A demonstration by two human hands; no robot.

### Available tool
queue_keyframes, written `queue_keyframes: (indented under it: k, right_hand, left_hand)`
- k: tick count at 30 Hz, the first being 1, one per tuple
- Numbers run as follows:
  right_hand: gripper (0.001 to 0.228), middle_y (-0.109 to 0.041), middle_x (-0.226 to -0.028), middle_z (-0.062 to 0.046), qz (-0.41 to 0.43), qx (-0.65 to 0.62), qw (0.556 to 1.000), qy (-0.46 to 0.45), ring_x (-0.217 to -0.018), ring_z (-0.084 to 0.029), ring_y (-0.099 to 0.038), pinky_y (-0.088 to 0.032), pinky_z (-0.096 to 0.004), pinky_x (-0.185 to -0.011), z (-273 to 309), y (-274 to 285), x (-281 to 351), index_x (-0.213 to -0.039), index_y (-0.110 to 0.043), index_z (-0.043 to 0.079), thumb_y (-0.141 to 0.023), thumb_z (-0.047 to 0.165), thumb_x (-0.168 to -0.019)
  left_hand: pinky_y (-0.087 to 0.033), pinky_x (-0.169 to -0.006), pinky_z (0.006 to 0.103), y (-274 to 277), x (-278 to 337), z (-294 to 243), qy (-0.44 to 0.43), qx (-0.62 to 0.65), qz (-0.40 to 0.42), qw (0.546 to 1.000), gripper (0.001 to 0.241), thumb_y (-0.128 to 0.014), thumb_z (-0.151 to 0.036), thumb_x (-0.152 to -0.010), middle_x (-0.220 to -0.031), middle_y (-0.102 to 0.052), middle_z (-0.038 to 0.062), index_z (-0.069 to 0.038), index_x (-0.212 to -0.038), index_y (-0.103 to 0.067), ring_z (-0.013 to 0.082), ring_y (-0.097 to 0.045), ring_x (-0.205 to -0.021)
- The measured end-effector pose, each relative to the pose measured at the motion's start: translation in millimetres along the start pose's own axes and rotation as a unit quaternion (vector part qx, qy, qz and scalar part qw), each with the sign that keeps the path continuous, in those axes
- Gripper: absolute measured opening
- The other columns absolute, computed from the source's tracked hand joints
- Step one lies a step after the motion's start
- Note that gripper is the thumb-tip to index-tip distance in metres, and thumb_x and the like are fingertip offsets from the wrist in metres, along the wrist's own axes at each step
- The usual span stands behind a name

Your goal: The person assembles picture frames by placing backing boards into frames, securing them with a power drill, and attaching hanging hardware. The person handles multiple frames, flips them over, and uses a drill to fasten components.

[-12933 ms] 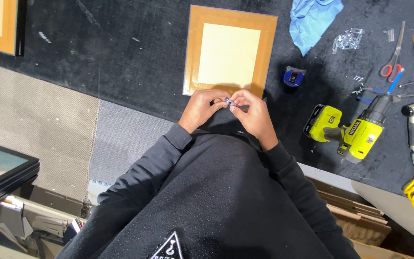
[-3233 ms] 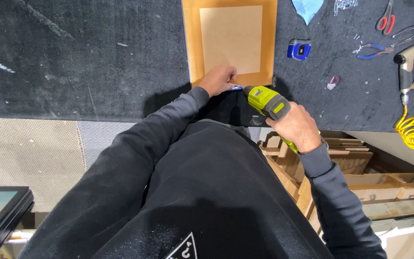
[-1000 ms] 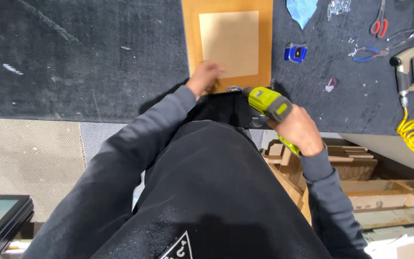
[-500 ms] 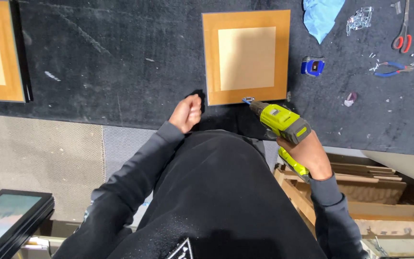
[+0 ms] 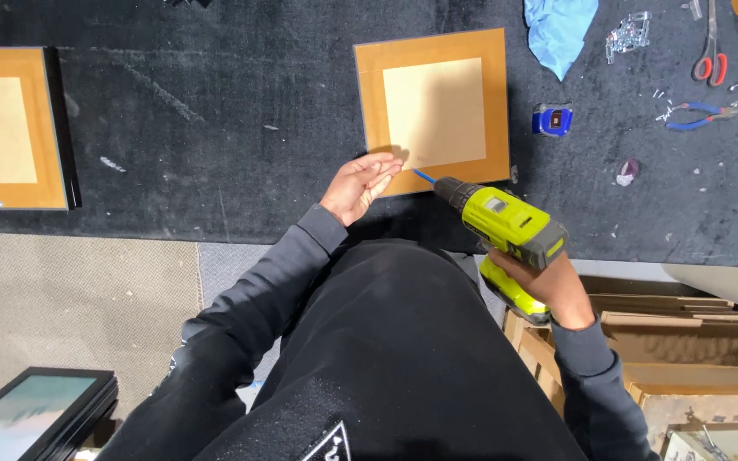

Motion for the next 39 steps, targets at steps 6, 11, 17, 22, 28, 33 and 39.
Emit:
queue_keyframes:
  k: [6,11,17,22,28,33,39]
  right_hand:
    - [0.026,-0.071,-0.073,-0.015,-0.014,-0.066,0.997,0.048,-0.068,-0.029,-0.073,-0.055,-0.043,-0.063,-1.4,-1.1,4.4,-0.087,-0.074,0.003,-0.083,0.027,-0.086]
    - [0.025,-0.071,-0.073,-0.015,-0.012,-0.067,0.996,0.059,-0.067,-0.029,-0.074,-0.056,-0.042,-0.062,1.2,4.6,1.2,-0.088,-0.074,0.003,-0.083,0.026,-0.087]
    - [0.024,-0.072,-0.072,-0.016,-0.006,-0.082,0.994,0.076,-0.065,-0.029,-0.074,-0.056,-0.041,-0.061,4.7,4.3,-3.9,-0.088,-0.074,0.002,-0.082,0.025,-0.087]
    - [0.023,-0.072,-0.071,-0.016,-0.003,-0.095,0.992,0.086,-0.063,-0.029,-0.074,-0.057,-0.041,-0.059,5.1,4.6,-6.2,-0.088,-0.075,0.002,-0.082,0.024,-0.087]
    - [0.022,-0.073,-0.07,-0.017,0.001,-0.114,0.989,0.097,-0.061,-0.029,-0.075,-0.057,-0.04,-0.058,-0.3,3.7,-6.0,-0.089,-0.075,0.002,-0.082,0.023,-0.088]
    - [0.023,-0.072,-0.071,-0.016,-0.008,-0.142,0.983,0.112,-0.06,-0.034,-0.073,-0.057,-0.041,-0.057,-9.7,2.3,-6.1,-0.09,-0.074,0.002,-0.083,0.022,-0.086]
    - [0.031,-0.076,-0.085,-0.019,-0.001,-0.09,0.989,0.12,-0.073,-0.037,-0.076,-0.061,-0.045,-0.062,-22.7,-1.1,-5.0,-0.104,-0.075,0.002,-0.083,0.025,-0.085]
  left_hand:
    - [-0.065,-0.089,0.0299,-23.5,1.4,-6.9,-0.001,0.056,0.072,0.996,0.031,-0.044,-0.014,-0.11,-0.132,-0.067,0.022,-0.002,-0.136,-0.057,0.023,-0.071,-0.114]
    - [-0.066,-0.087,0.0314,-35.6,2.6,-6.6,-0.001,0.064,0.096,0.993,0.029,-0.044,-0.014,-0.11,-0.127,-0.07,0.021,-0.003,-0.134,-0.057,0.023,-0.072,-0.111]
    - [-0.067,-0.084,0.0281,-35.3,-4.3,-0.3,-0.001,0.056,0.101,0.993,0.027,-0.047,-0.016,-0.109,-0.124,-0.071,0.021,-0.003,-0.131,-0.058,0.0223,-0.074,-0.107]
    - [-0.067,-0.082,0.0269,-31.1,-9.2,3.1,0.001,0.04,0.101,0.994,0.026,-0.047,-0.016,-0.109,-0.123,-0.071,0.023,-0.003,-0.128,-0.059,0.0232,-0.074,-0.106]
    - [-0.067,-0.083,0.0258,-35.4,-9.1,-2.2,0.006,0.019,0.11,0.994,0.025,-0.048,-0.013,-0.108,-0.122,-0.071,0.024,-0.001,-0.127,-0.059,0.0225,-0.074,-0.106]
    - [-0.066,-0.084,0.0247,-39.6,-9.0,-7.5,-0.001,-0.002,0.124,0.992,0.025,-0.051,-0.011,-0.107,-0.124,-0.07,0.025,0.0,-0.127,-0.059,0.0232,-0.073,-0.109]
    - [-0.066,-0.086,0.0253,-43.1,-10.4,-2.5,0.019,-0.025,0.127,0.991,0.023,-0.051,-0.012,-0.107,-0.122,-0.071,0.022,-0.001,-0.126,-0.059,0.0209,-0.073,-0.108]
Point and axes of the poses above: each hand's wrist, its own x-axis away from the middle knuckle, its own y-axis out of the back of the hand, z = x × y, the point moved 7 cm from there along -x, towards the middle knuckle
